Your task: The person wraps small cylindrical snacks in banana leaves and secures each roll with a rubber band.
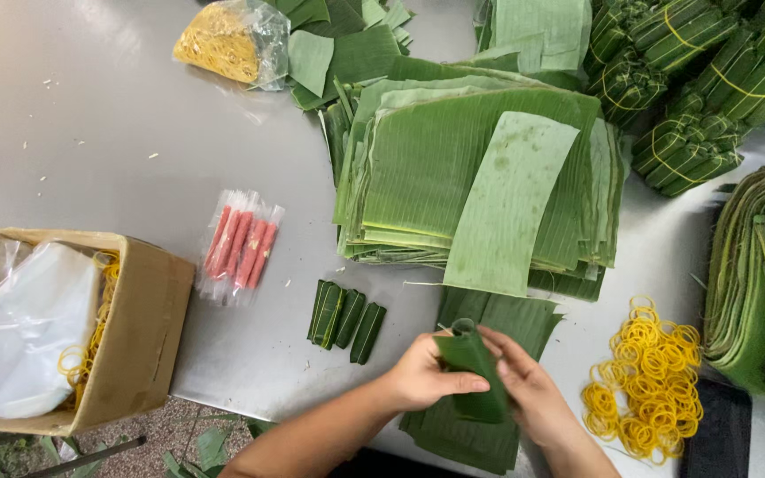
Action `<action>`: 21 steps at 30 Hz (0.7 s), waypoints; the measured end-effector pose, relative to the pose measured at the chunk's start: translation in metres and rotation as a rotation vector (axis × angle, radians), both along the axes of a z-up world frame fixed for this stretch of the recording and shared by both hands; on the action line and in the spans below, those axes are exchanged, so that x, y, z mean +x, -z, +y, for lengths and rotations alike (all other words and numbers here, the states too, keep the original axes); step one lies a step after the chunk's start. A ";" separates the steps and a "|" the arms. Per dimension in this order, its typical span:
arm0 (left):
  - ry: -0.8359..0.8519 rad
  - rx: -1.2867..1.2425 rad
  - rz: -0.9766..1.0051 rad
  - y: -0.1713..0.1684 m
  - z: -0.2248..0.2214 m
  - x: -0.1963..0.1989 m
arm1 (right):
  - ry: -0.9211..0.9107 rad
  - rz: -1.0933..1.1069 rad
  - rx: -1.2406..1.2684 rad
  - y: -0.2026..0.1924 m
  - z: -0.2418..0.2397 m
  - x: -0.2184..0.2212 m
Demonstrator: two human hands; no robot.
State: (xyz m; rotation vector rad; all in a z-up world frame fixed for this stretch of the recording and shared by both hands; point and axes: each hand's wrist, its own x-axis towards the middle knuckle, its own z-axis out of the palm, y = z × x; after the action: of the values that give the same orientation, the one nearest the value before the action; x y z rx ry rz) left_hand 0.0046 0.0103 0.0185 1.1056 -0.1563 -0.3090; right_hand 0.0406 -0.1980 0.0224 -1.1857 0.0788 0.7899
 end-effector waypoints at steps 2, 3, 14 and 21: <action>-0.053 0.183 -0.047 -0.003 0.008 -0.002 | -0.062 -0.325 -0.489 -0.006 0.002 -0.002; -0.090 0.355 -0.095 -0.005 0.013 -0.002 | -0.058 -0.680 -0.579 -0.010 0.003 -0.002; -0.125 0.690 -0.201 -0.030 0.006 -0.008 | -0.303 -1.508 -0.788 -0.037 0.013 -0.006; 0.243 0.298 -0.173 -0.025 0.033 0.000 | -0.345 -0.701 -0.810 -0.020 -0.021 -0.009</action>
State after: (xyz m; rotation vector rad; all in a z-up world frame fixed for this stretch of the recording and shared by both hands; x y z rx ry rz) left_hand 0.0044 0.0430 0.0436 1.4120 -0.4104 -0.4639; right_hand 0.0315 -0.2192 0.0426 -2.2350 -0.4347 0.5997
